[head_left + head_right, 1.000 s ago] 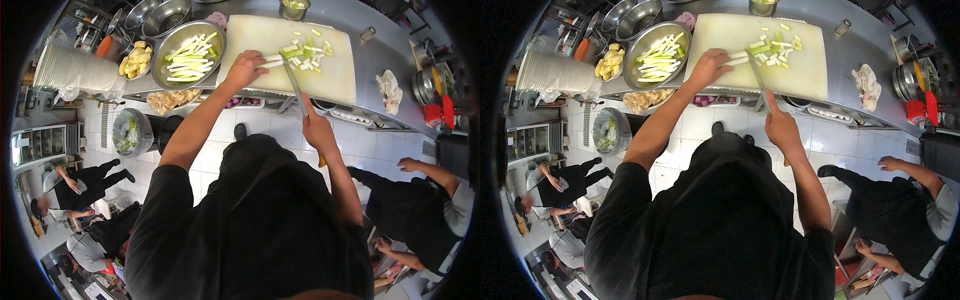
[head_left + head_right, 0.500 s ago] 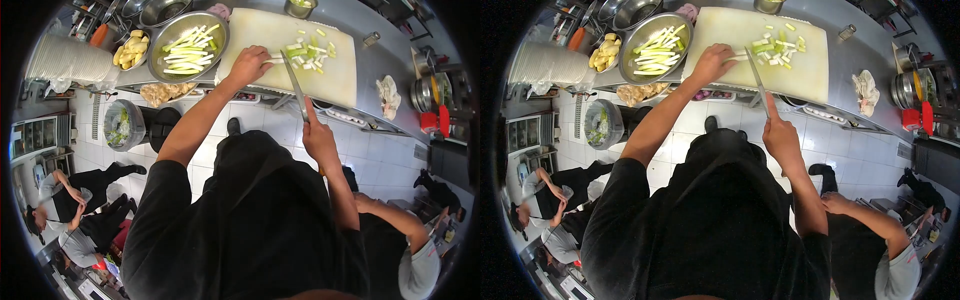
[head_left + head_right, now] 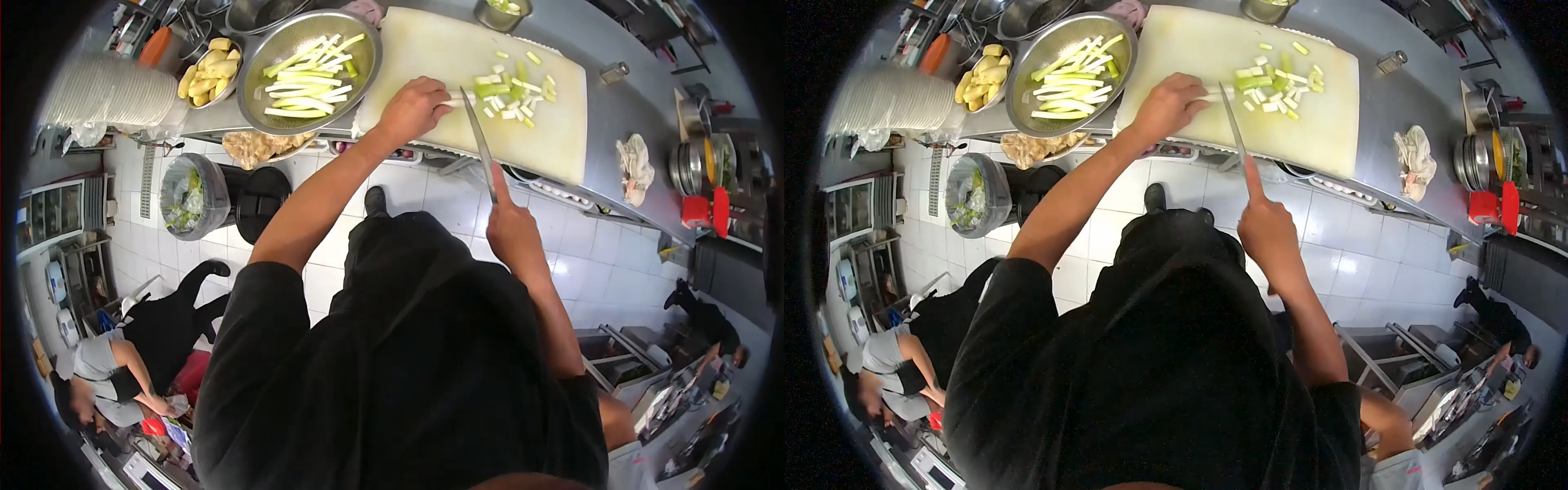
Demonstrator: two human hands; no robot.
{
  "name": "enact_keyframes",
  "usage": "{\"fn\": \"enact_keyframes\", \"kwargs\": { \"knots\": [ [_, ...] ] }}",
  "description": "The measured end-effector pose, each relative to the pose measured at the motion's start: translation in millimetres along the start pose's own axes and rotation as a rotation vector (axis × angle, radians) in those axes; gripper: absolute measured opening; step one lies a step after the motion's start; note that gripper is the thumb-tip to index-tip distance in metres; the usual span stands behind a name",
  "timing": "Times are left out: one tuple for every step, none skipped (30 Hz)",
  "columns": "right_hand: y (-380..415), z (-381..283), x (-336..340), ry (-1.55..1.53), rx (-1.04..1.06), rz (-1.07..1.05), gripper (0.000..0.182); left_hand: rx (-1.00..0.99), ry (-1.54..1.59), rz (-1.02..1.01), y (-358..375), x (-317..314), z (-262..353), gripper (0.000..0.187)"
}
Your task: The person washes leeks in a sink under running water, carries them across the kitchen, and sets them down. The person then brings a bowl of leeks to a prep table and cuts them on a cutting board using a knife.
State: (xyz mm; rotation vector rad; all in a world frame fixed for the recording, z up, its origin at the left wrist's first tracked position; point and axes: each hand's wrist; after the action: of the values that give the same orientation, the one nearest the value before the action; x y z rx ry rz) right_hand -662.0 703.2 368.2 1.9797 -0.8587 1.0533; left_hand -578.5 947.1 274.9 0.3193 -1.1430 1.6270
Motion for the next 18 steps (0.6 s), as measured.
{"fn": "enact_keyframes", "kwargs": {
  "knots": [
    [-1,1,-6,-0.027,-0.002,-0.006,0.072,-0.003,-0.004,-0.007,0,0,2,0.015],
    [-7,2,-10,-0.050,0.002,0.002,0.072,-0.002,0.018,-0.021,-2,-1,2,0.016],
    [-17,5,-11,-0.071,0.016,0.015,0.072,-0.004,0.031,-0.028,-3,-1,1,0.018],
    [-22,7,-12,-0.040,-0.022,-0.014,0.070,-0.003,0.045,-0.046,-1,1,-1,0.019],
    [-18,8,-11,-0.054,-0.003,0.001,0.069,-0.012,0.021,-0.041,3,4,2,0.020],
    [-18,10,-8,-0.063,0.020,0.022,0.068,-0.026,-0.005,-0.028,2,5,4,0.021],
    [-18,11,-4,-0.071,0.042,0.041,0.067,-0.039,-0.029,-0.015,-1,6,4,0.022],
    [-13,9,-1,-0.053,0.040,0.072,0.065,-0.052,-0.038,0.000,-2,8,5,0.023],
    [-7,7,4,-0.049,0.036,0.069,0.065,-0.061,-0.047,0.012,-1,11,5,0.024],
    [-2,3,9,-0.047,0.031,0.064,0.065,-0.067,-0.056,0.024,0,13,6,0.024],
    [4,0,14,-0.044,0.027,0.058,0.065,-0.059,-0.048,0.023,3,13,6,0.024],
    [10,-6,20,-0.039,0.018,0.038,0.065,-0.054,-0.043,0.027,3,15,5,0.024],
    [13,-10,24,-0.047,0.002,0.013,0.064,-0.049,-0.040,0.032,2,15,5,0.023],
    [16,-14,27,-0.056,-0.014,-0.015,0.064,-0.047,-0.033,0.031,3,15,4,0.021],
    [18,-17,27,-0.065,-0.031,-0.044,0.064,-0.044,-0.026,0.030,4,15,3,0.019],
    [18,-18,26,-0.063,-0.032,-0.052,0.064,-0.040,-0.019,0.029,4,14,2,0.017],
    [18,-20,26,-0.060,-0.032,-0.060,0.064,-0.041,-0.001,0.028,5,13,1,0.017],
    [17,-21,25,-0.059,-0.032,-0.067,0.064,-0.041,0.017,0.028,5,12,0,0.016]
  ]
}}
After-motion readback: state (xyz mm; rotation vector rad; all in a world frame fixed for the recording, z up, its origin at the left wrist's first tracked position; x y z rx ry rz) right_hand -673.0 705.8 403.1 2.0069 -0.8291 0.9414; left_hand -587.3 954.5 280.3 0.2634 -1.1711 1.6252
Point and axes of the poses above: each hand's wrist, its own y-axis away from the middle knuckle, its own x-axis out of the back of the hand, z = x × y, and after that the axes turned 7 degrees about x, right-handed
